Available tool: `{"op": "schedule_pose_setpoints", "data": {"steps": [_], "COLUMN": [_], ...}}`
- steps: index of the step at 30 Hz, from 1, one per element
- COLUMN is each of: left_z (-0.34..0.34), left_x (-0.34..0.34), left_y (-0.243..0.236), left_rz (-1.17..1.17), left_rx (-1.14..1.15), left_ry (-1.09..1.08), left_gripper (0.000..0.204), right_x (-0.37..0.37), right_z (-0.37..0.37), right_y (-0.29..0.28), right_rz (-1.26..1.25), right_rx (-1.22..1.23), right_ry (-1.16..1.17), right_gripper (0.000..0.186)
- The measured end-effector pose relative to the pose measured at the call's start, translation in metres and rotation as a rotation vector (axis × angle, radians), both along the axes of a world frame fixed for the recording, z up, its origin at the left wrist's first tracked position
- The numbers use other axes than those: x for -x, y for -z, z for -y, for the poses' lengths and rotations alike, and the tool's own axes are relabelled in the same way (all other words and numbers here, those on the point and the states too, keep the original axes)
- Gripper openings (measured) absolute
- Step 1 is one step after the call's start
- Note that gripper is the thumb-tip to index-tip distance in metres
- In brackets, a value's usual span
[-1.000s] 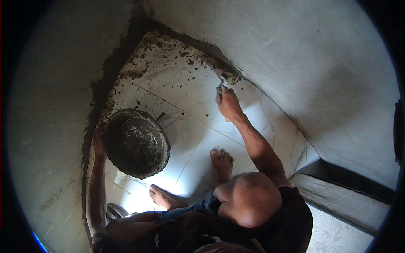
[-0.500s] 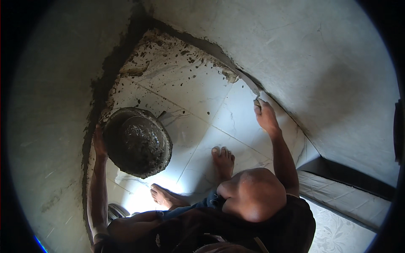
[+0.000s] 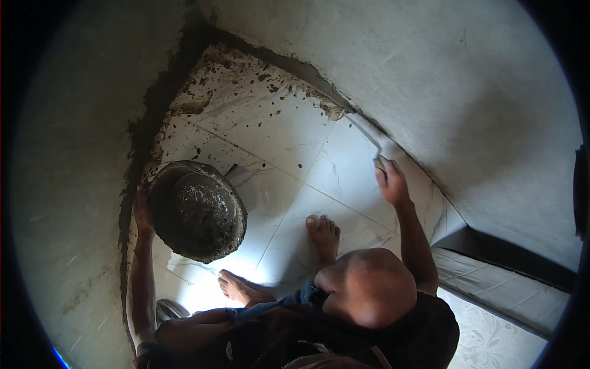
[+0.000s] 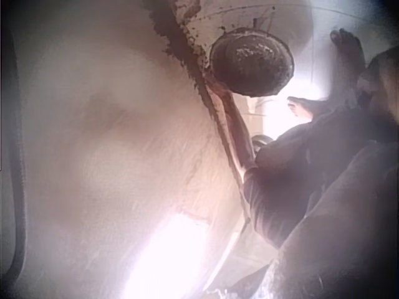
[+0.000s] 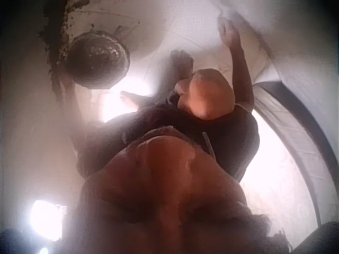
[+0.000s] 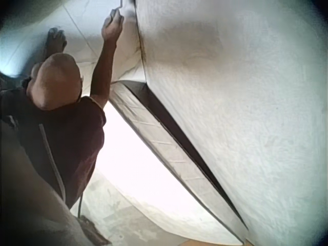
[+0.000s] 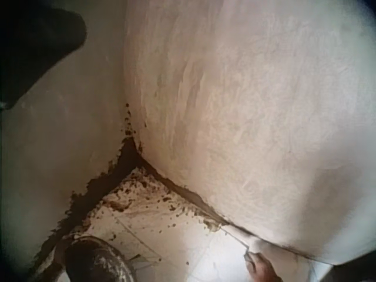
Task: The person scoops cement from a bucket using a trowel and applies it along the floor edge, smoothing the cement with the trowel.
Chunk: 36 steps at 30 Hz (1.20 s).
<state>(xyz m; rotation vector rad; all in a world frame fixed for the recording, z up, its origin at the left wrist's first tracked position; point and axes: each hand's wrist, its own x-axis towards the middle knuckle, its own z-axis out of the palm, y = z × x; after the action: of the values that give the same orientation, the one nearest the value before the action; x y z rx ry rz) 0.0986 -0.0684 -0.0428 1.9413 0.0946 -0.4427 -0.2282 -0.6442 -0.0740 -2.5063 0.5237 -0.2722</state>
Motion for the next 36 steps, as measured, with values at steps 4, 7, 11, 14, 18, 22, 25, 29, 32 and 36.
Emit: {"op": "schedule_pose_setpoints", "data": {"steps": [4,7,11,14,18,22,25,29,32,36], "left_z": [0.007,-0.032,0.006,-0.019,-0.056,-0.063,0.005,0.002,0.006,0.003], "left_x": [0.002,-0.012,-0.003,-0.011,-0.009,-0.018,-0.006,0.003,0.006,0.004], "left_y": [0.003,0.031,0.016,0.03,0.047,0.083,0.015,0.005,0.0,-0.004], "left_rz": [0.009,0.006,-0.001,-0.158,0.576,0.67,0.255,0.274,0.199,0.186], "left_rx": [0.008,0.039,-0.029,0.181,-0.259,-0.254,-0.217,-0.177,-0.196,-0.132], "left_ry": [-0.09,0.088,-0.053,-0.103,0.445,0.385,0.14,0.083,0.021,0.055], "left_gripper": [0.062,0.062,0.06,0.056,0.046,0.045,0.061,0.071,0.073,0.073], "right_x": [-0.053,-0.073,-0.053,-0.047,-0.063,-0.12,-0.162,-0.204,-0.227,-0.256], "right_z": [0.001,0.019,0.036,0.019,-0.039,-0.103,-0.163,-0.243,-0.295,-0.329], "right_y": [0.015,0.004,-0.039,-0.052,-0.099,-0.169,-0.216,-0.24,-0.243,-0.212], "right_rz": [-0.046,-0.064,-0.052,0.035,-0.033,-0.037,-0.126,-0.25,-0.402,-0.284], "right_rx": [0.094,0.138,0.11,0.122,-0.252,-0.208,0.117,0.598,0.857,1.034], "right_ry": [-0.028,0.008,-0.053,-0.038,-0.106,-0.559,-0.84,-1.138,-1.208,-1.258], "right_gripper": [0.034,0.032,0.032,0.032,0.038,0.043,0.042,0.036,0.033,0.026]}}
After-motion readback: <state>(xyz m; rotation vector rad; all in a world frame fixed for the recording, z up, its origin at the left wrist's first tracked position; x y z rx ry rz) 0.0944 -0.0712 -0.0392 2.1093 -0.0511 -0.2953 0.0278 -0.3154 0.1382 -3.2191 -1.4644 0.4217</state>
